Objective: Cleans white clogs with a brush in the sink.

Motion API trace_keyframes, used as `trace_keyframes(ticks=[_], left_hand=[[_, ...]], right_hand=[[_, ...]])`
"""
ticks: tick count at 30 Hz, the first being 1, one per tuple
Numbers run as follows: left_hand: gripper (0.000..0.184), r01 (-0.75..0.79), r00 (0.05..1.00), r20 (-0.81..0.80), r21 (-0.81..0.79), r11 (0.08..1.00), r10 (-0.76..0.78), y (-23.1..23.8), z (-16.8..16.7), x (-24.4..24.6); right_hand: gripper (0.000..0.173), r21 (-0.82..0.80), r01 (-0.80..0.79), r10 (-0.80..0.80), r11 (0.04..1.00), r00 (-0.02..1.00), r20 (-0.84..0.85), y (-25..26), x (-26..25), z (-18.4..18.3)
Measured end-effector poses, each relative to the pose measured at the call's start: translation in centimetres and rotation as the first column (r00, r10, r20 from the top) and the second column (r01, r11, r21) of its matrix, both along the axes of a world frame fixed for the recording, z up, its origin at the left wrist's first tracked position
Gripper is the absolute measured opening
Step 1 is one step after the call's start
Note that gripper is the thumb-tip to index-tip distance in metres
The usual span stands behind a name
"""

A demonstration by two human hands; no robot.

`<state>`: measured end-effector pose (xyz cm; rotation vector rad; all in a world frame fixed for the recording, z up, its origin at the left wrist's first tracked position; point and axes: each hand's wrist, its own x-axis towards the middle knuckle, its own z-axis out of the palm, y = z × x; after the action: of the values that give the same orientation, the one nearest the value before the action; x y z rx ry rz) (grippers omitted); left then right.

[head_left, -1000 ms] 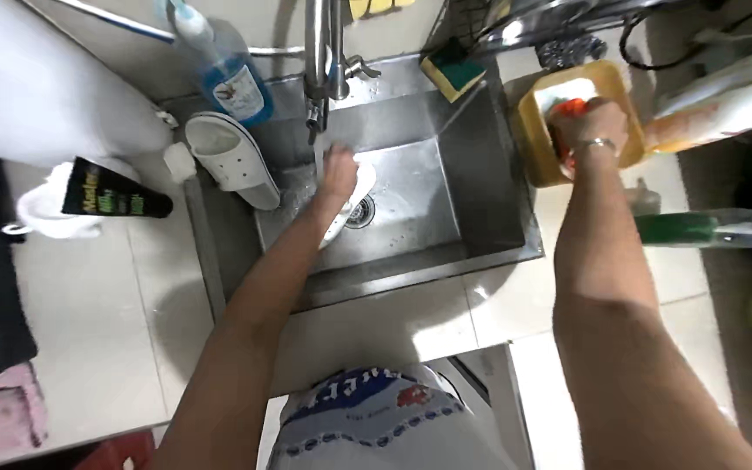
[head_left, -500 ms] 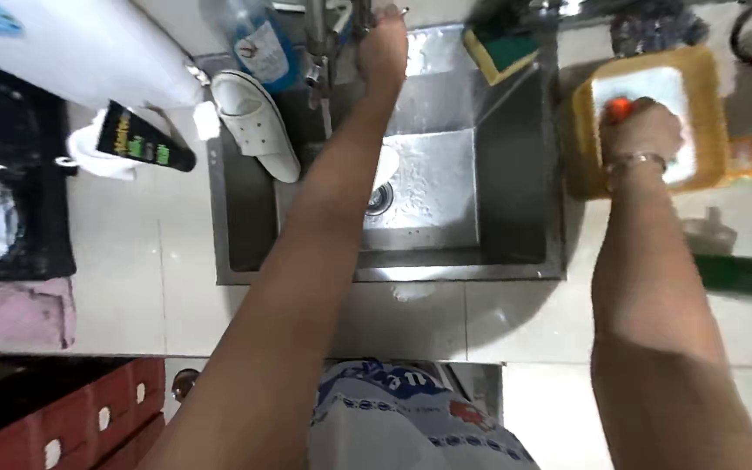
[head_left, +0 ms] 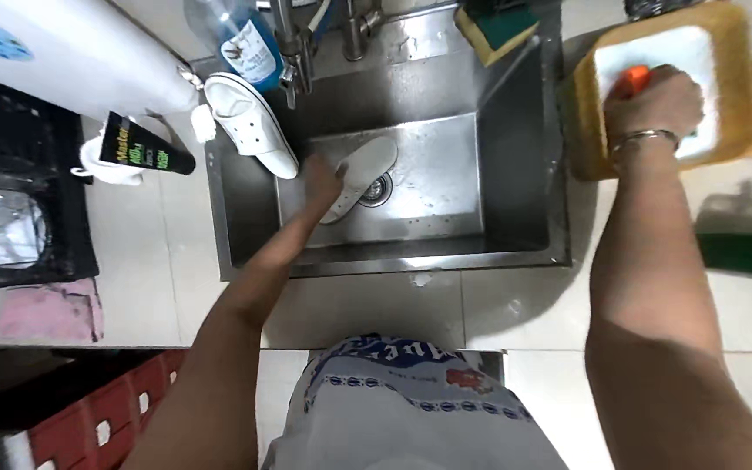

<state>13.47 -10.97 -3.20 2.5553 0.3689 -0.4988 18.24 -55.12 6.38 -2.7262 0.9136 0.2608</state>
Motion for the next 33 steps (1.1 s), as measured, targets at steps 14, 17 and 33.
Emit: trace_keyframes(ticks=[14,17,33], left_hand=[[0.046,-0.749,0.609,-0.728,-0.659,-0.074,0.315,0.4,-5.3,-1.6],[0.044,-0.748,0.484,-0.756,-0.619,-0.240,0.441,-2.8,1.7,-3.4],[0.037,-0.828,0.457,-0.772,-0.551,-0.107,0.442,-5.8,3.6,-9.9]], right_hand=[[0.044,0.392,-0.102,-0.229,0.915,0.667,0.709,4.8,-5.3,5.8],[0.024,0.673,-0.191,-0.413,0.714,0.662,0.625,8.5,-6.4,5.5],[0.046,0.622,-0.205,0.280,0.756,0.960,-0.023,29.4,-7.1,-4.1]])
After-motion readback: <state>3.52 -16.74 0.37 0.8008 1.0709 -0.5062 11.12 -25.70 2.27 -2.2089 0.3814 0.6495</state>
